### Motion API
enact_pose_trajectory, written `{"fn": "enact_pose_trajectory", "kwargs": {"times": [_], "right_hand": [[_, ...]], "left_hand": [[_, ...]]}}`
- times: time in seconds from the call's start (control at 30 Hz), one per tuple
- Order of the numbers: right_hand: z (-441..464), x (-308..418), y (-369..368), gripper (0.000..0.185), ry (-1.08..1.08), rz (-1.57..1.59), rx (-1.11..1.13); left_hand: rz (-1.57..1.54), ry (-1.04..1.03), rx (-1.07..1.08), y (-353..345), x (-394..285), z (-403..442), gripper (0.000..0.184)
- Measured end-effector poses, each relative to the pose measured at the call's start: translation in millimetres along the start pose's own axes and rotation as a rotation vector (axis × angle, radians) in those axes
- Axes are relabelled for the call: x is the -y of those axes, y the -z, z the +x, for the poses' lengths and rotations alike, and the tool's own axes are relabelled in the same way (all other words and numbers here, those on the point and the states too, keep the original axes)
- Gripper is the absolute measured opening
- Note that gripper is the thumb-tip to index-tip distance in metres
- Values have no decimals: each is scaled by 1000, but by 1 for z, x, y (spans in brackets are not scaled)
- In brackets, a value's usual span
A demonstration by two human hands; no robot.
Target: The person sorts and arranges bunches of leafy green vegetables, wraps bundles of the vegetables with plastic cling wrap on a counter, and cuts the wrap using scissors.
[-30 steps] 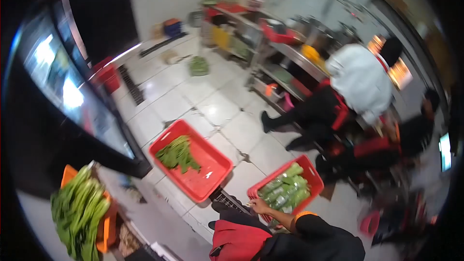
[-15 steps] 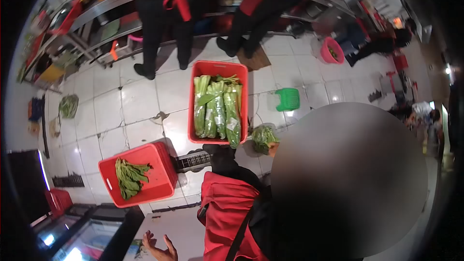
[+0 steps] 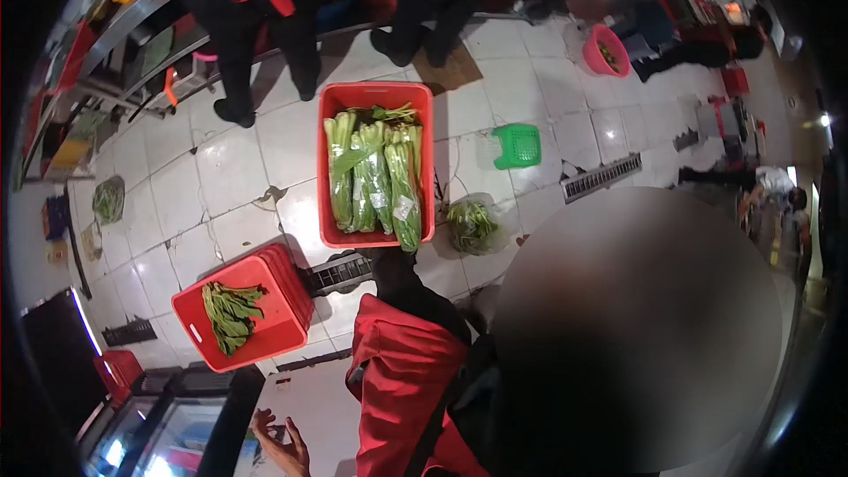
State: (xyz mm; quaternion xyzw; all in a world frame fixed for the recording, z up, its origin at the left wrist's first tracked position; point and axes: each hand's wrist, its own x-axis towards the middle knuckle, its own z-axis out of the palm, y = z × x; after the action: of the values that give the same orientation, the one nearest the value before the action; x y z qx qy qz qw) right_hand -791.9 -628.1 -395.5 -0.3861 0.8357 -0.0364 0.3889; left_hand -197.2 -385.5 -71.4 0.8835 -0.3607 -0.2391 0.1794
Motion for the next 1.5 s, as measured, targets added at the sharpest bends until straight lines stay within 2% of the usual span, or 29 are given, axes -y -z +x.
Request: {"fn": "enact_pose_trajectory", "kwargs": {"times": [0.03,0.07,0.1,0.13,0.17,0.2,0.23,0.27,0.3,0.37,0.4,0.43,0.47,0.5,0.53,0.57,0.6,0.67,0.77,0.8,0.87,0.97,1.07,1.1,1.13,1.23,1.37,1.47,1.5], "right_hand": [[-2,15,-6,39,-104,236,55],[5,19,-17,30,-20,190,60],[10,28,-31,21,82,141,82],[12,38,-43,17,203,286,192],[3,64,-59,14,318,425,342],[-25,108,-75,10,440,143,296],[-28,137,-90,20,646,-28,530],[-61,175,-111,16,625,60,676],[-81,201,-135,17,761,90,874],[-159,279,-172,18,1107,-211,1011],[-229,310,-180,19,1175,-346,1008],[-292,326,-191,18,1344,-368,1074],[-351,333,-203,18,1504,-368,1124],[-406,330,-213,18,1564,-419,1199],[-456,319,-221,17,1612,-367,1381],[-491,310,-230,17,1641,-305,1556],[-538,293,-236,18,1809,-269,1685],[-615,244,-244,22,1762,-337,2007],[-702,157,-236,24,1766,-426,2431],[-723,128,-230,29,1712,-532,2539],[-746,71,-222,42,1717,-550,2741],[-754,-2,-207,56,1683,-766,2882],[-749,-30,-196,44,1472,-1090,3008],[-748,-34,-199,36,1439,-1027,3030],[-749,-38,-200,36,1409,-1073,3060],[-748,-41,-209,21,1554,-936,3078],[-758,-50,-215,21,1611,-905,3167],[-756,-58,-222,20,1653,-874,3196],[-758,-58,-220,19,1623,-861,3207]], "left_hand": [[-17,-43,-68,-4,0,-6,48],[-21,-6,-112,-6,4,-13,48],[-63,81,-59,-6,10,-20,52],[-107,185,-28,-6,16,-34,58],[-147,116,-108,-10,11,-48,43],[-165,63,-209,-13,5,-60,31],[-101,9,-243,-12,6,-77,30],[-24,-20,-275,-10,11,-97,29],[-28,29,-321,-13,15,-124,29],[-5,149,-408,-12,12,-164,31],[18,208,-439,-10,8,-193,34],[15,340,-514,-10,4,-222,34],[14,394,-605,-9,1,-248,42],[19,427,-692,-10,-3,-274,50],[13,496,-747,-10,-8,-303,50],[82,605,-851,-17,-17,-318,61],[150,715,-943,-19,-20,-340,73],[202,973,-983,-29,-24,-381,99],[123,1384,-1060,-34,-30,-433,117],[108,1494,-1048,-51,-23,-446,122],[83,1707,-988,-71,-14,-456,125],[-42,1815,-975,-95,-3,-456,123],[-49,1918,-897,-107,-1,-446,110],[-16,1924,-921,-110,-3,-443,108],[17,1925,-944,-111,-3,-440,105],[100,1929,-1033,-119,5,-436,101],[-19,1927,-982,-113,5,-444,101],[45,1910,-1118,-122,6,-442,99],[64,1931,-1103,-113,0,-442,91]]}}
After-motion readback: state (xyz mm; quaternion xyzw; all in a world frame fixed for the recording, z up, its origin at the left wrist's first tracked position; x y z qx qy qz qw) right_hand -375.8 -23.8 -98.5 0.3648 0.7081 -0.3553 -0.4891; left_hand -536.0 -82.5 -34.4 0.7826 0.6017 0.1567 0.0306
